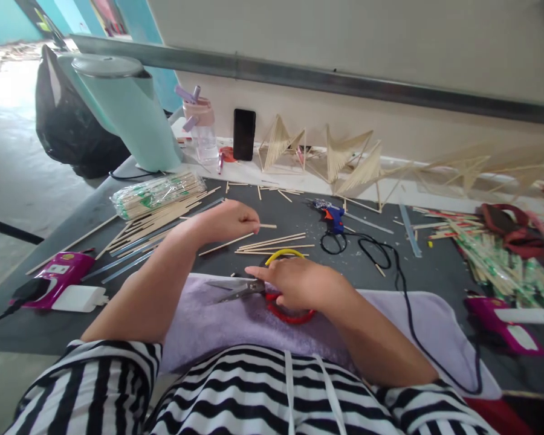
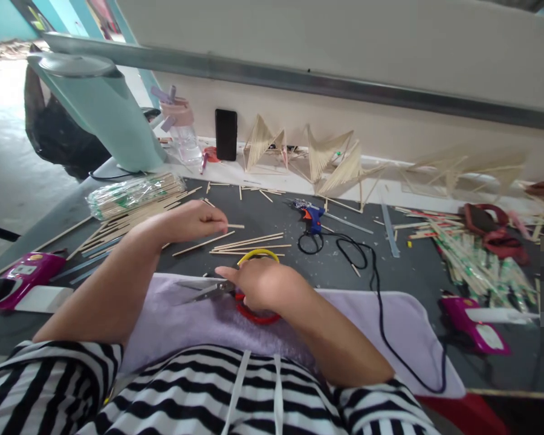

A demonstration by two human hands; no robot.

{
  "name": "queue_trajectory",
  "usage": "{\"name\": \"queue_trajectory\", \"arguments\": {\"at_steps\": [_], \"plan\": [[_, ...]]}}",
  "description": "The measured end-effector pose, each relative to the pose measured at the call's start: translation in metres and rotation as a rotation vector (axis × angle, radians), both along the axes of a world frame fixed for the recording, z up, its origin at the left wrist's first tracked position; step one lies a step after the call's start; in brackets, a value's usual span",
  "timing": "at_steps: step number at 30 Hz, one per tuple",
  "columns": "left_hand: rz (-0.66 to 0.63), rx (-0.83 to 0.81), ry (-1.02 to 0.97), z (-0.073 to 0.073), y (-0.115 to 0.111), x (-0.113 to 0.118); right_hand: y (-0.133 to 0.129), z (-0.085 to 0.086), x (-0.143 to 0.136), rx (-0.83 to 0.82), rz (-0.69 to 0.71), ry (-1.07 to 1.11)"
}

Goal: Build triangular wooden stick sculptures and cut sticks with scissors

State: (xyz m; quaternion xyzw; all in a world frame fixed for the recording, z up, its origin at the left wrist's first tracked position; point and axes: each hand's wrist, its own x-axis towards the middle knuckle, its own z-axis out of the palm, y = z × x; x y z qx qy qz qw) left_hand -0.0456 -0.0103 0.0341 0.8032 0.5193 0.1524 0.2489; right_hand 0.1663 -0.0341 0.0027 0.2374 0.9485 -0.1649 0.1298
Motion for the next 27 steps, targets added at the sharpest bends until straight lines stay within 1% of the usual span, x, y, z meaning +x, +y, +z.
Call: {"name": "queue_trajectory", "arguments": {"at_steps": [1, 3, 5, 6, 7, 8, 10, 13, 16, 18, 22, 27], "plan": [[-0.058, -0.01, 0.025, -0.004, 0.0, 0.004, 0.002, 0.006, 0.002, 0.027, -0.036, 0.007], [-0.132, -0.022, 0.068, -0.012, 0.001, 0.011, 0.006, 0.016, 0.005, 0.115, -0.177, 0.07], [-0.147, -0.026, 0.11, -0.018, 0.001, 0.018, 0.012, 0.021, 0.004, 0.225, -0.337, 0.179], [-0.142, -0.027, 0.132, -0.021, 0.001, 0.021, 0.015, 0.021, 0.003, 0.266, -0.39, 0.232], [-0.135, -0.024, 0.158, -0.023, 0.001, 0.024, 0.018, 0.019, 0.001, 0.288, -0.412, 0.269], [-0.131, -0.015, 0.185, -0.025, 0.001, 0.027, 0.021, 0.016, -0.001, 0.289, -0.411, 0.279], [-0.121, 0.026, 0.245, -0.028, 0.002, 0.031, 0.027, 0.007, -0.005, 0.254, -0.384, 0.215], [-0.062, 0.082, 0.309, -0.033, 0.003, 0.034, 0.037, -0.01, -0.01, 0.21, -0.352, 0.128], [0.013, 0.069, 0.365, -0.036, 0.002, 0.037, 0.046, -0.024, -0.01, 0.172, -0.325, 0.181], [0.035, 0.041, 0.426, -0.036, 0.001, 0.039, 0.051, -0.031, -0.01, 0.152, -0.321, 0.229], [0.029, -0.002, 0.501, -0.037, 0.0, 0.04, 0.056, -0.039, -0.01, 0.151, -0.293, 0.259], [0.025, -0.017, 0.493, -0.039, 0.001, 0.038, 0.053, -0.041, -0.012, 0.21, -0.322, 0.239]]}}
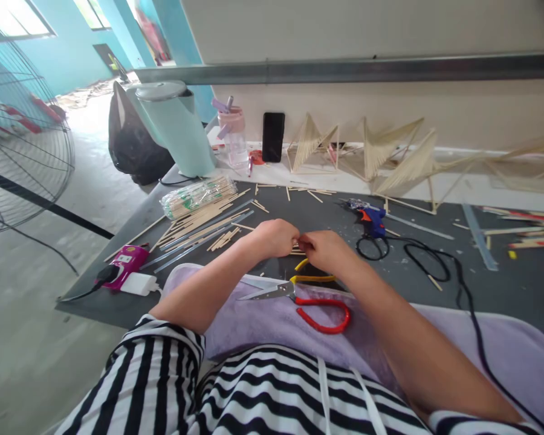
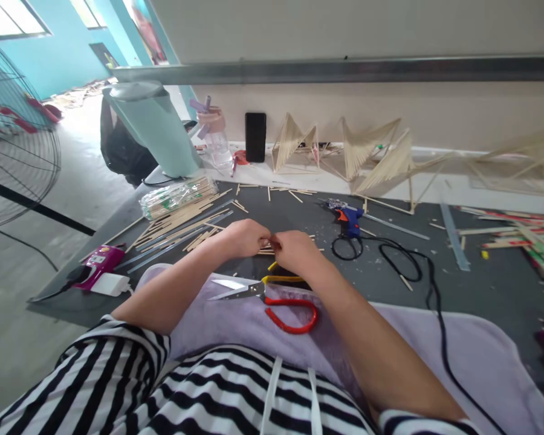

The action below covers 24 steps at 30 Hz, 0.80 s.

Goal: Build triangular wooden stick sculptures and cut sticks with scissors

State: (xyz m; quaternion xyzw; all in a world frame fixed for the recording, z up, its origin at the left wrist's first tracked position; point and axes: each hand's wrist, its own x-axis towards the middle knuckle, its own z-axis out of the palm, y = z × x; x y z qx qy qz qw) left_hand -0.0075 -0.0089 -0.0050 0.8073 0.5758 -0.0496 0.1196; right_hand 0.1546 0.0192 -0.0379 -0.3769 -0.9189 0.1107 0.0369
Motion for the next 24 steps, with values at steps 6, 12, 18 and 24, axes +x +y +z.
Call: {"name": "queue_trajectory", "arguments": {"at_steps": [6, 12, 18, 24], "plan": [[0.074, 0.009, 0.037, 0.003, -0.005, 0.009, -0.005, -0.005, -0.005, 0.042, -0.024, 0.009], [0.19, -0.014, 0.011, 0.001, -0.002, 0.008, -0.01, 0.004, -0.009, 0.024, -0.086, -0.005], [0.221, 0.166, -0.419, 0.01, 0.015, -0.03, 0.018, 0.013, 0.013, 0.009, -0.318, -0.052], [0.333, 0.324, -0.915, 0.017, 0.016, -0.043, 0.047, -0.004, 0.032, 0.143, -0.317, 0.319]]}}
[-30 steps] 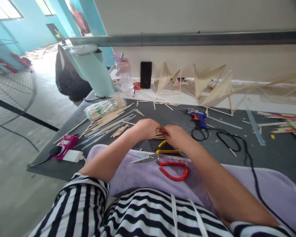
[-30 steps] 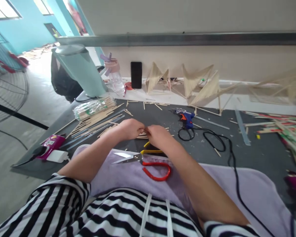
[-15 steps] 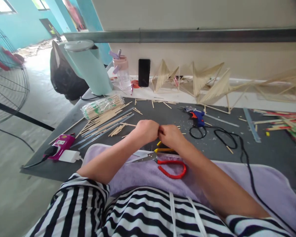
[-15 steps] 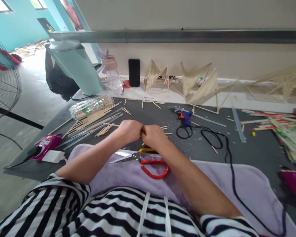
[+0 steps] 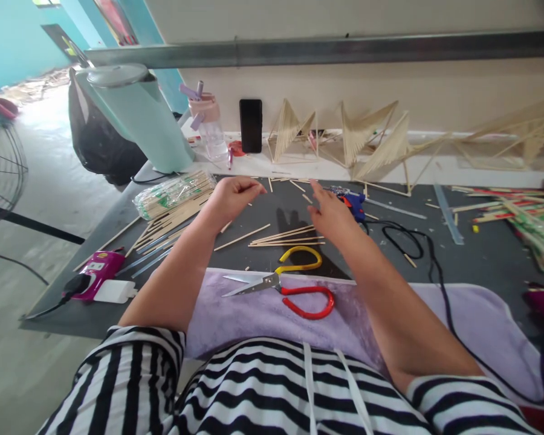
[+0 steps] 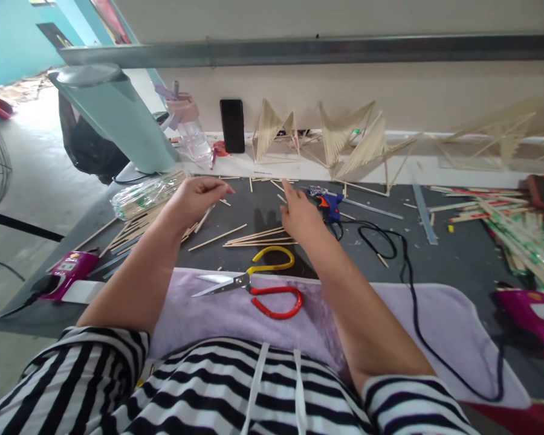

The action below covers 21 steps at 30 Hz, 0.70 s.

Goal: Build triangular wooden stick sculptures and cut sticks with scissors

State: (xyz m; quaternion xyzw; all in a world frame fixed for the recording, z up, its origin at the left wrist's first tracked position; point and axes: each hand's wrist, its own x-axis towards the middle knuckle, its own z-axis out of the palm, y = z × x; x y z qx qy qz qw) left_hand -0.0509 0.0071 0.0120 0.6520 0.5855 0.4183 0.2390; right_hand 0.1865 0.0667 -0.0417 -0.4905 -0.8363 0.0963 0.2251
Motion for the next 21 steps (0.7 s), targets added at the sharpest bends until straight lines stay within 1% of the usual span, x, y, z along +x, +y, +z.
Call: {"name": "queue_trajectory", "arguments": {"at_steps": [2, 3, 4, 6, 8, 10, 12, 13, 14, 15, 17, 19, 21], "plan": [[-0.001, -0.035, -0.248, 0.001, -0.001, 0.003, 0.0, 0.0, 0.0, 0.004, 0.034, 0.098], [-0.007, -0.049, -0.356, 0.001, -0.001, 0.005, -0.003, 0.002, -0.002, -0.027, 0.061, 0.162], [-0.013, -0.063, -0.446, 0.001, -0.002, 0.008, -0.008, 0.004, -0.006, -0.089, 0.094, 0.229], [-0.027, -0.086, -0.563, 0.0, -0.002, 0.013, -0.022, 0.01, -0.014, -0.286, 0.18, 0.348], [-0.046, -0.11, -0.615, -0.001, -0.003, 0.018, -0.038, 0.015, -0.024, -0.512, 0.283, 0.415], [-0.079, -0.15, -0.619, -0.002, -0.003, 0.021, -0.049, 0.018, -0.032, -0.696, 0.355, 0.427], [-0.108, -0.182, -0.582, -0.003, -0.004, 0.02, -0.052, 0.019, -0.034, -0.803, 0.382, 0.401], [-0.113, -0.194, -0.553, -0.002, -0.003, 0.018, -0.05, 0.018, -0.034, -0.814, 0.379, 0.381], [-0.111, -0.207, -0.52, -0.002, -0.003, 0.016, -0.047, 0.016, -0.032, -0.791, 0.364, 0.355], [-0.104, -0.223, -0.488, -0.002, -0.002, 0.013, -0.042, 0.015, -0.029, -0.731, 0.338, 0.32], [-0.093, -0.258, -0.432, -0.003, 0.0, 0.008, -0.029, 0.009, -0.021, -0.522, 0.257, 0.206], [-0.11, -0.272, -0.38, -0.007, 0.002, 0.005, -0.016, 0.003, -0.013, -0.314, 0.163, 0.024], [-0.145, -0.267, -0.346, -0.011, 0.004, 0.005, -0.006, -0.003, -0.005, -0.229, 0.093, -0.175]]}}
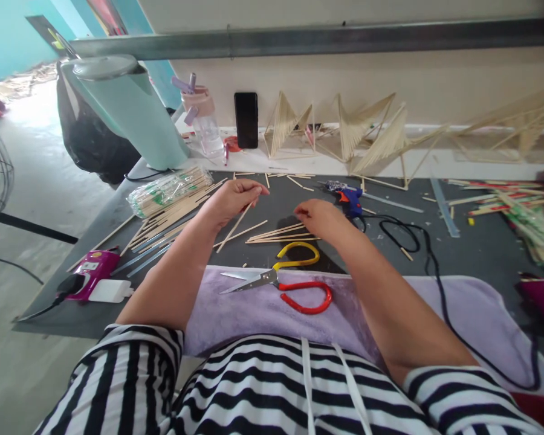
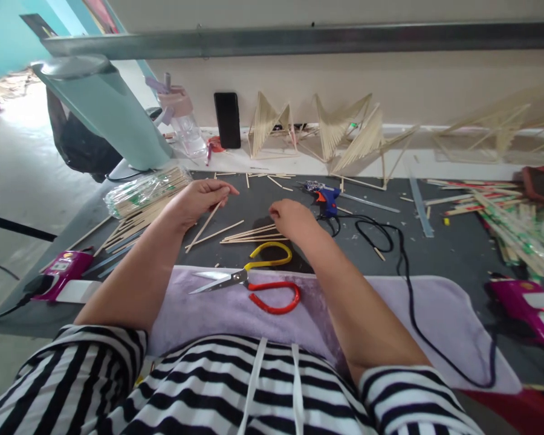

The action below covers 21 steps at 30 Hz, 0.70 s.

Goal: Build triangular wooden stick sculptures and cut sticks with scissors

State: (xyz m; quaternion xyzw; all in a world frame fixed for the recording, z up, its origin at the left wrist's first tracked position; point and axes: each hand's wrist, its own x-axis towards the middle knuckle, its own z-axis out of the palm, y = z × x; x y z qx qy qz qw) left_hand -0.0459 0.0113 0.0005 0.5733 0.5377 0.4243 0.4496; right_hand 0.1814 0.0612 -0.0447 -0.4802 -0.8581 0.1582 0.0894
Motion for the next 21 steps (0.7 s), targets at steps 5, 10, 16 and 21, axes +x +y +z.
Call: {"name": "queue_trajectory", "arguments": {"at_steps": [5, 10, 16, 21], "plan": [[0.005, -0.032, -0.004, -0.011, 0.003, 0.005, 0.01, -0.01, 0.009, -0.041, 0.001, -0.257], [0.058, -0.02, -0.077, -0.015, 0.005, 0.008, 0.011, -0.013, 0.01, -0.106, 0.032, -0.308], [0.079, -0.055, -0.162, -0.012, 0.005, 0.009, 0.011, 0.004, 0.017, -0.072, 0.091, -0.247], [0.098, -0.06, -0.17, -0.017, 0.008, 0.007, 0.005, 0.015, 0.019, -0.002, 0.158, -0.188]]}}
